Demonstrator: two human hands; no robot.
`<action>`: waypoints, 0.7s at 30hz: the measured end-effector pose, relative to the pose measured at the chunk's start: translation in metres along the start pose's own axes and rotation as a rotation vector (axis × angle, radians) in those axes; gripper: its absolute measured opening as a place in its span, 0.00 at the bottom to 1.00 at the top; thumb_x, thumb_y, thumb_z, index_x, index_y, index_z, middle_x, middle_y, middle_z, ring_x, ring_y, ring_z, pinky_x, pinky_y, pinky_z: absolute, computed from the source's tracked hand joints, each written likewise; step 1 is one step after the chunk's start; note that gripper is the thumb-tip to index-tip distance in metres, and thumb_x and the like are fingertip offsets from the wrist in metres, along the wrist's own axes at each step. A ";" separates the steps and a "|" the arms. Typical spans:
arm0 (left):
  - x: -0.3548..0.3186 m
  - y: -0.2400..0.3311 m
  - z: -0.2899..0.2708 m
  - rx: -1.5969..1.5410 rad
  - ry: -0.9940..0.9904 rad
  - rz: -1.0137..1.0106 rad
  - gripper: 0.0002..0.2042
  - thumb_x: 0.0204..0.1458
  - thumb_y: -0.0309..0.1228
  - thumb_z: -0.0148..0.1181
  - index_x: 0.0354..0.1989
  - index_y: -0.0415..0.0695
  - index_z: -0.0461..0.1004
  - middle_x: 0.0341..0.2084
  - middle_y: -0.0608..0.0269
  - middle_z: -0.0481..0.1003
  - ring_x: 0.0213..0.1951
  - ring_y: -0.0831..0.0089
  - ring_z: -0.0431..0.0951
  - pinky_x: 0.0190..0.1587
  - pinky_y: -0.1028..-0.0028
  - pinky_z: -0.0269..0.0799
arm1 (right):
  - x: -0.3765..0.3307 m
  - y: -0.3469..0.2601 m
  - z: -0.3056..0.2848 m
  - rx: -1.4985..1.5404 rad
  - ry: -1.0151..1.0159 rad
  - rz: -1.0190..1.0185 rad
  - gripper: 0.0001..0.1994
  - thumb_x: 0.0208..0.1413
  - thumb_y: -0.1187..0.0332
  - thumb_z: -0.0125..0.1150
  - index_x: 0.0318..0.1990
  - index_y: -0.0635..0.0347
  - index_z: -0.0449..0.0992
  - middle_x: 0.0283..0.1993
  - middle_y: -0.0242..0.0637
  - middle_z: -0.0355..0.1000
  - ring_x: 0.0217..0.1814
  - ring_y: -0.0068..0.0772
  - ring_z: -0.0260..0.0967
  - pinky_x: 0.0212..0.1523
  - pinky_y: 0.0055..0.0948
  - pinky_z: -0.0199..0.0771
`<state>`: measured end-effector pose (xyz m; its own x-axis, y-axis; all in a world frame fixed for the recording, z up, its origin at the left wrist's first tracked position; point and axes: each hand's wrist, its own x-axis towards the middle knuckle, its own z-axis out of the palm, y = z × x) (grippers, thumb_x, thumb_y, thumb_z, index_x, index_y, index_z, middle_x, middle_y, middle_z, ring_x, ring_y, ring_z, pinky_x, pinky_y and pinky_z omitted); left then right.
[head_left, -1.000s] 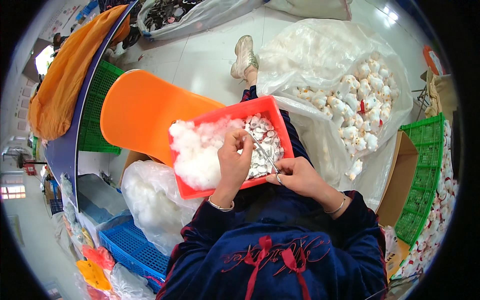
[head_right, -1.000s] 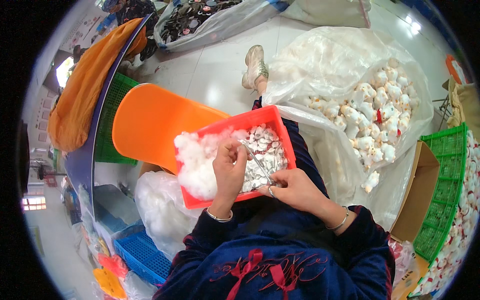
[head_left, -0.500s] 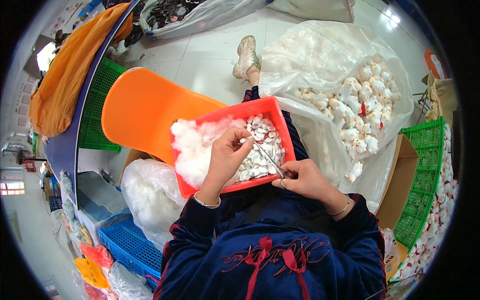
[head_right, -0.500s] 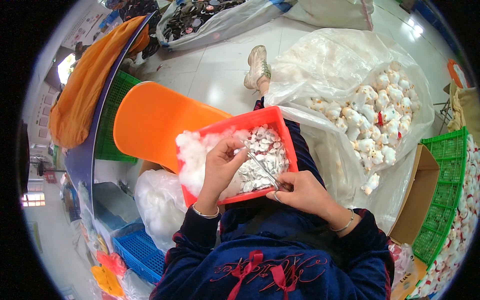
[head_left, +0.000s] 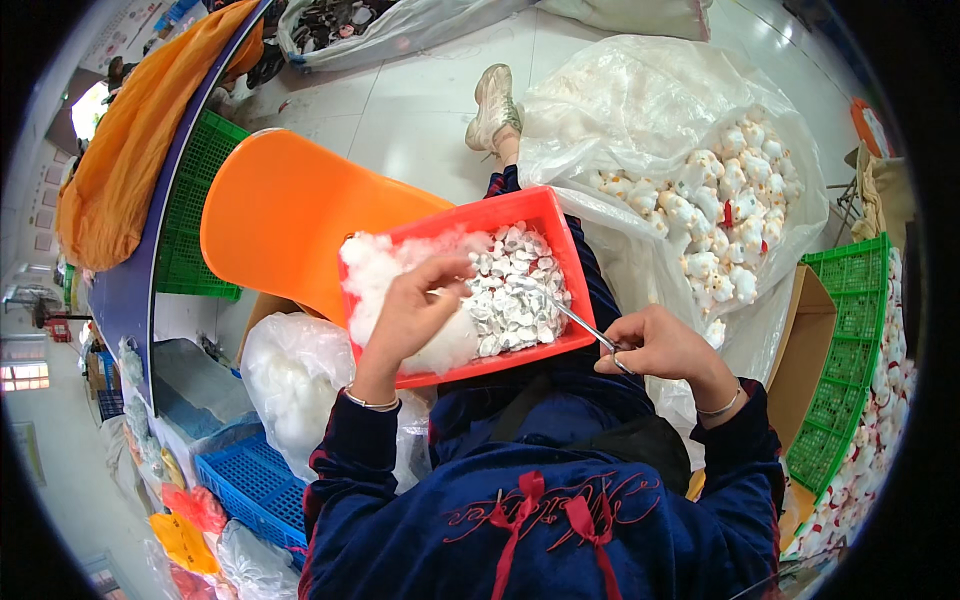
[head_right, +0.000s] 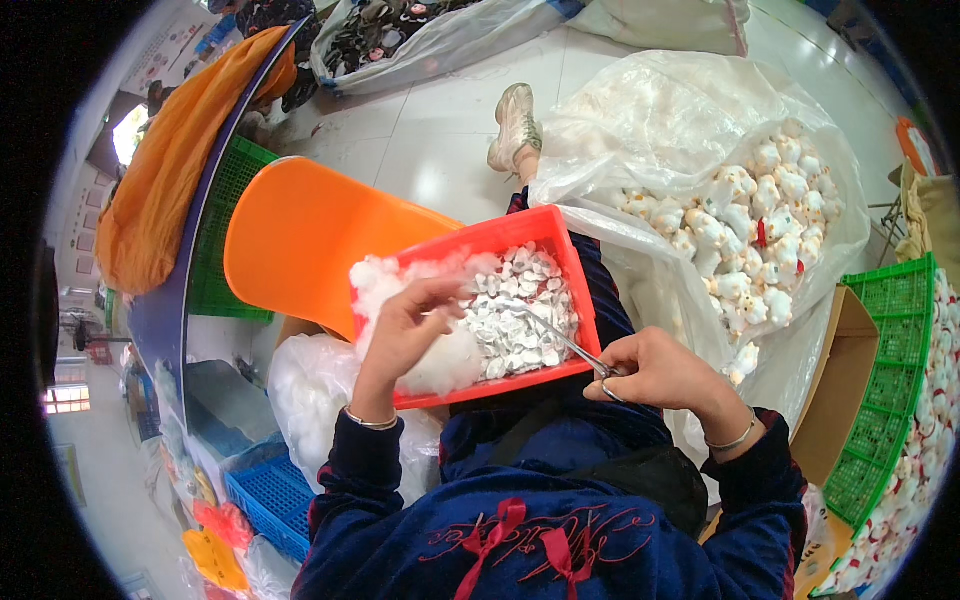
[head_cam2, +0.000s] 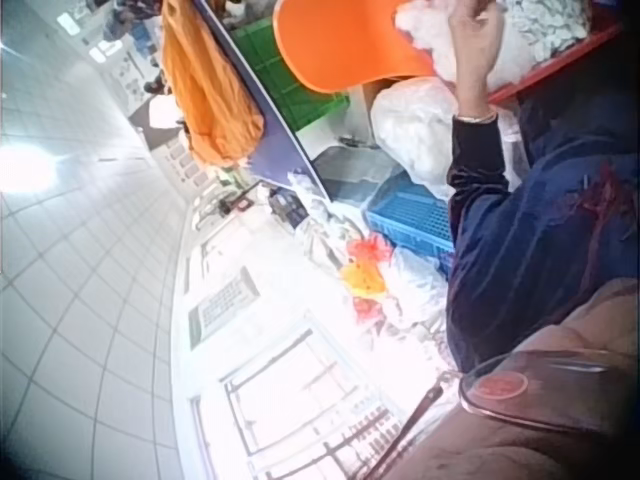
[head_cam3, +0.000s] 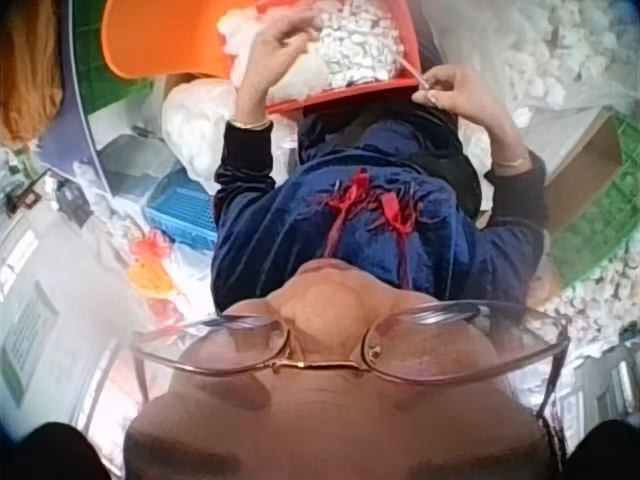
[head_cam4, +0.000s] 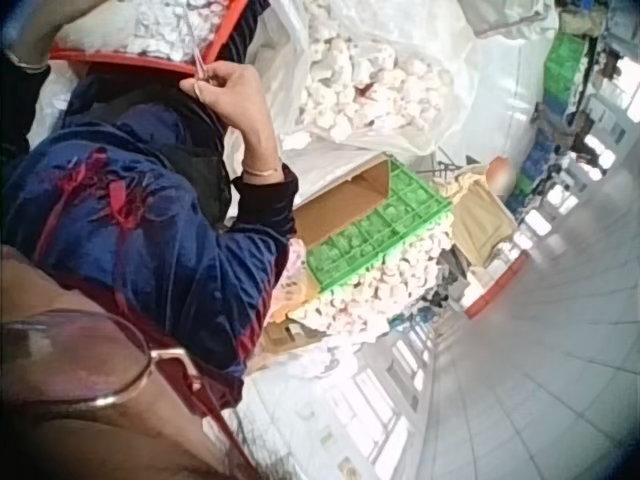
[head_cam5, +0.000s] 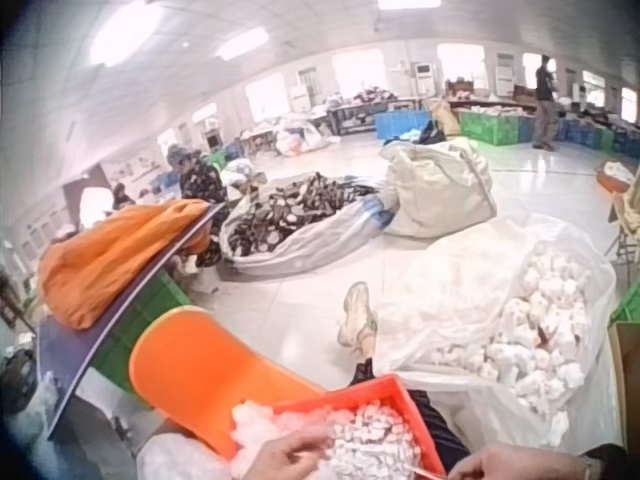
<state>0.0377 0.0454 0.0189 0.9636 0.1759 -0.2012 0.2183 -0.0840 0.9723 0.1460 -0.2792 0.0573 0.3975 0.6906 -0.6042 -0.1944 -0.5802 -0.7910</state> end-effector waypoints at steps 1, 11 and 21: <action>0.000 0.005 0.006 0.082 -0.078 0.048 0.21 0.53 0.18 0.56 0.58 0.41 0.76 0.47 0.64 0.78 0.44 0.76 0.79 0.41 0.79 0.76 | 0.001 -0.002 0.000 -0.003 -0.012 -0.006 0.10 0.50 0.66 0.76 0.31 0.64 0.82 0.22 0.21 0.70 0.25 0.11 0.61 0.26 0.19 0.59; 0.005 0.016 0.029 0.261 -0.194 0.110 0.10 0.56 0.24 0.63 0.45 0.36 0.82 0.32 0.63 0.81 0.31 0.79 0.78 0.37 0.78 0.74 | 0.004 -0.004 -0.005 -0.031 -0.068 -0.060 0.13 0.51 0.63 0.76 0.33 0.64 0.82 0.23 0.25 0.71 0.26 0.14 0.63 0.28 0.21 0.64; 0.005 -0.001 0.044 -0.011 0.064 -0.025 0.04 0.54 0.23 0.64 0.37 0.38 0.78 0.26 0.72 0.74 0.29 0.87 0.71 0.32 0.84 0.68 | 0.021 0.005 0.030 -0.269 0.129 -0.371 0.22 0.47 0.55 0.77 0.34 0.66 0.75 0.28 0.39 0.72 0.29 0.35 0.70 0.33 0.33 0.70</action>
<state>0.0487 0.0027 0.0113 0.9459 0.2404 -0.2181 0.2405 -0.0677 0.9683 0.1263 -0.2543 0.0380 0.5073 0.8230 -0.2556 0.2140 -0.4077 -0.8877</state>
